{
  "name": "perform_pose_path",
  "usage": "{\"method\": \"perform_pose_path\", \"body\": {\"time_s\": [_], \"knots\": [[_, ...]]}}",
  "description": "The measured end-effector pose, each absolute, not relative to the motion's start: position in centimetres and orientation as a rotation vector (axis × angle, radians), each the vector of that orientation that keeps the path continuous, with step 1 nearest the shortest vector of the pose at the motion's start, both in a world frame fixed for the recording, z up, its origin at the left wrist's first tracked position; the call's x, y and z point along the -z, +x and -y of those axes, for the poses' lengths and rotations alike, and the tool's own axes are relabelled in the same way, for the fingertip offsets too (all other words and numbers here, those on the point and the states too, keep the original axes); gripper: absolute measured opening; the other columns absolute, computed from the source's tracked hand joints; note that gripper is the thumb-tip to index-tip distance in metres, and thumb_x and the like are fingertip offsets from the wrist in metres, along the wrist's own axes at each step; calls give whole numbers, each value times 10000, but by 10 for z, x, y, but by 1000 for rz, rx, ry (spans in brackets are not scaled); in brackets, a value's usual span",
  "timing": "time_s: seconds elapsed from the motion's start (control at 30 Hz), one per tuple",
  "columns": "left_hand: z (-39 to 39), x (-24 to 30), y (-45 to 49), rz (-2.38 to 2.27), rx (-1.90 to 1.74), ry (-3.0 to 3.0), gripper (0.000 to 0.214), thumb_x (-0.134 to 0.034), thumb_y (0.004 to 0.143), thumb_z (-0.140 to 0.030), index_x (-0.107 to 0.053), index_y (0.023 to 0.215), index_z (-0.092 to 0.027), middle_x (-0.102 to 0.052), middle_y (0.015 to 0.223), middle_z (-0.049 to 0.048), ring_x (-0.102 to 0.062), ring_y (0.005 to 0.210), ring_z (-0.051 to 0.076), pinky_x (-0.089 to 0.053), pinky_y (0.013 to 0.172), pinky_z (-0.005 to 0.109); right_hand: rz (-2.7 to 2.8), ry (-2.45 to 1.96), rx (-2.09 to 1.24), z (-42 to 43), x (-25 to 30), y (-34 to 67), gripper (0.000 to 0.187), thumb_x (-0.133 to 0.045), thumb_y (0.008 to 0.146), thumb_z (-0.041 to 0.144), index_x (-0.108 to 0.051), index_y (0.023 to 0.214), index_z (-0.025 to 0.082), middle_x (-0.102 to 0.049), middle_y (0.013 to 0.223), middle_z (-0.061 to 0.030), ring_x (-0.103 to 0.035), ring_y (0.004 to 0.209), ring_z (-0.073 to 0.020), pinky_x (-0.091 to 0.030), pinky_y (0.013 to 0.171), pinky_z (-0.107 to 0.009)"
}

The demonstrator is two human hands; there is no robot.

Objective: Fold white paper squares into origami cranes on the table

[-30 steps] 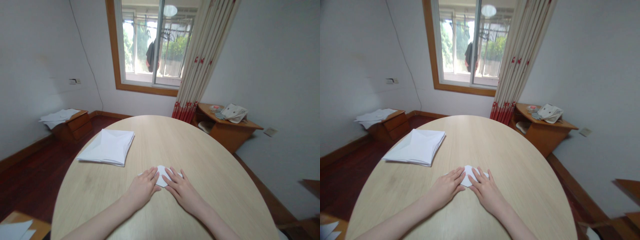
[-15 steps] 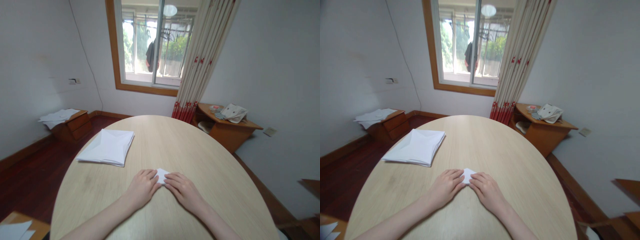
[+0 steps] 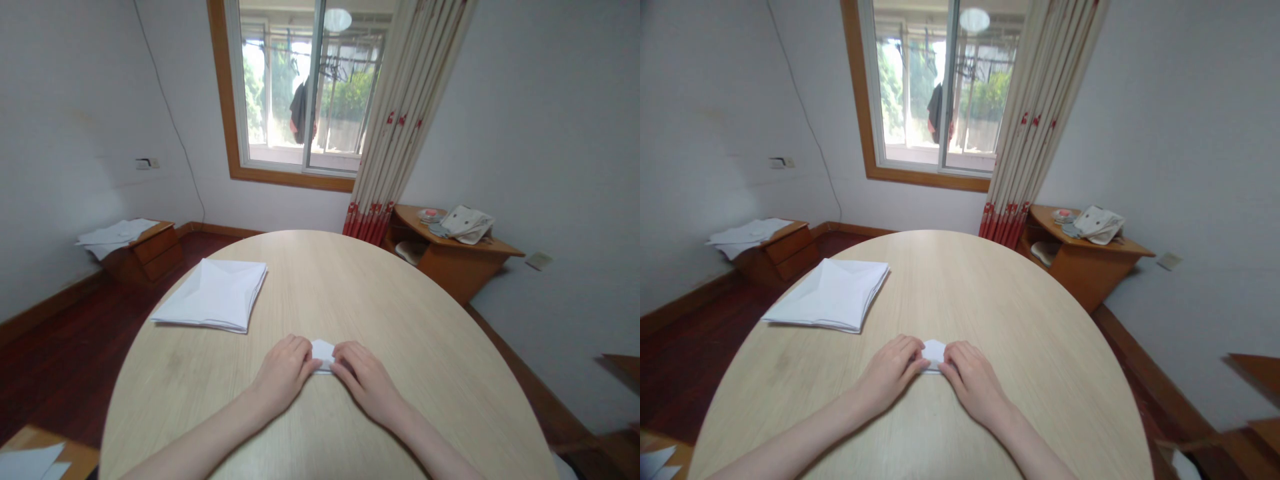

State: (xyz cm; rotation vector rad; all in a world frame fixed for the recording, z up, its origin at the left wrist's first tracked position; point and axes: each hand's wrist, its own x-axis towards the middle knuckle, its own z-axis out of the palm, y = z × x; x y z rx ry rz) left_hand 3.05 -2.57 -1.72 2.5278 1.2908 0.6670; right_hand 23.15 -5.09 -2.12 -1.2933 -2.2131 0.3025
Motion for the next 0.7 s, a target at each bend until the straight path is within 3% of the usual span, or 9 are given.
{"method": "perform_pose_path", "body": {"time_s": [0.37,0.7], "knots": [[27,21,33,-1249,-674,2535,117,-580,906,-210,-568,797,-170,-639,1025,57,-575,943,227,-483,827,382,2184,-1336,-276,48,29,228,222,-398,975,273,-513,796,207,-593,925,-72,-567,867,-215,-496,764,-375],[27,18,34,-1279,-590,2509,93,-608,881,-163,-519,866,-186,-603,923,20,-542,885,210,-443,766,334,2210,-1414,-271,48,28,225,111,-481,932,190,-491,823,205,-580,930,-60,-544,873,-217,-477,766,-364]]}}
